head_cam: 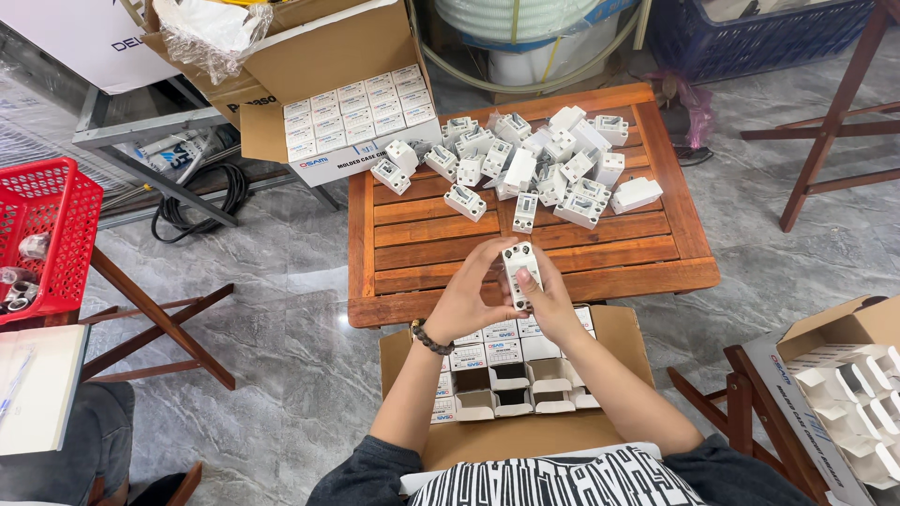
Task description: The person picks up white electrical components from a wooden table, places them into small white boxes, wraps them in plastic, and arranges the boxes in a larger cardboard box. The process is repeated for several components.
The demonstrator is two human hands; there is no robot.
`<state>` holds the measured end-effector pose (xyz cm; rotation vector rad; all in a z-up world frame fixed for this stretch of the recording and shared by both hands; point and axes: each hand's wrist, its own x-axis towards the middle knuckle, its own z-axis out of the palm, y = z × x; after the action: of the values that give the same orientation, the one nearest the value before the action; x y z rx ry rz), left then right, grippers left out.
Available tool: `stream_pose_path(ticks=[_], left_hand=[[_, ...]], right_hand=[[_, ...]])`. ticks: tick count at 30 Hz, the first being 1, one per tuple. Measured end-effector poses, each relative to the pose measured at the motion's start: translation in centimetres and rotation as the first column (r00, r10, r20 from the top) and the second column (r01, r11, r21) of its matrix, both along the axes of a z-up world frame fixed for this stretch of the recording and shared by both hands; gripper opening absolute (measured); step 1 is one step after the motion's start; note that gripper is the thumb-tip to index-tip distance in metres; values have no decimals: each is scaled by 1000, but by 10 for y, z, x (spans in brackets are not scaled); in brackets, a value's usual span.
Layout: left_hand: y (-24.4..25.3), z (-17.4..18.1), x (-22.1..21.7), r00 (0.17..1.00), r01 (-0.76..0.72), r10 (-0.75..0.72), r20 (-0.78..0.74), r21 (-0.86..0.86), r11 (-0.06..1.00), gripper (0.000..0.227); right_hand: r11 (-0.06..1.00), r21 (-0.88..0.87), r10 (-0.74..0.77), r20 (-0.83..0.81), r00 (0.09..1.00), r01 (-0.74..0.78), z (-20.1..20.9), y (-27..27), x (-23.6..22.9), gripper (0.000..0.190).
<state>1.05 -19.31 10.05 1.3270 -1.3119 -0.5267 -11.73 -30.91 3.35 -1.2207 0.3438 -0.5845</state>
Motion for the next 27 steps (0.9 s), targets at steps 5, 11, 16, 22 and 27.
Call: stream_pose_path(ticks=[5, 11, 16, 22, 27], left_hand=[[2, -6, 10, 997, 46, -46, -57, -6, 999, 98], [8, -4, 16, 929, 198, -169, -328, 56, 979, 85], [7, -11, 16, 977, 147, -160, -138, -103, 984, 48], [0, -26, 11, 968, -66, 32, -247, -131, 989, 49], [-1, -21, 4, 971, -132, 94, -221, -166, 977, 48]], right_hand=[[989, 129, 56, 119, 991, -71, -1, -7, -1, 57], [959, -4, 282, 89, 955, -283, 2, -20, -13, 85], [982, 85, 173, -39, 984, -169, -3, -30, -19, 99], [999, 37, -19, 110, 994, 15, 22, -34, -19, 72], [982, -171, -79, 38, 996, 84, 17, -37, -18, 71]])
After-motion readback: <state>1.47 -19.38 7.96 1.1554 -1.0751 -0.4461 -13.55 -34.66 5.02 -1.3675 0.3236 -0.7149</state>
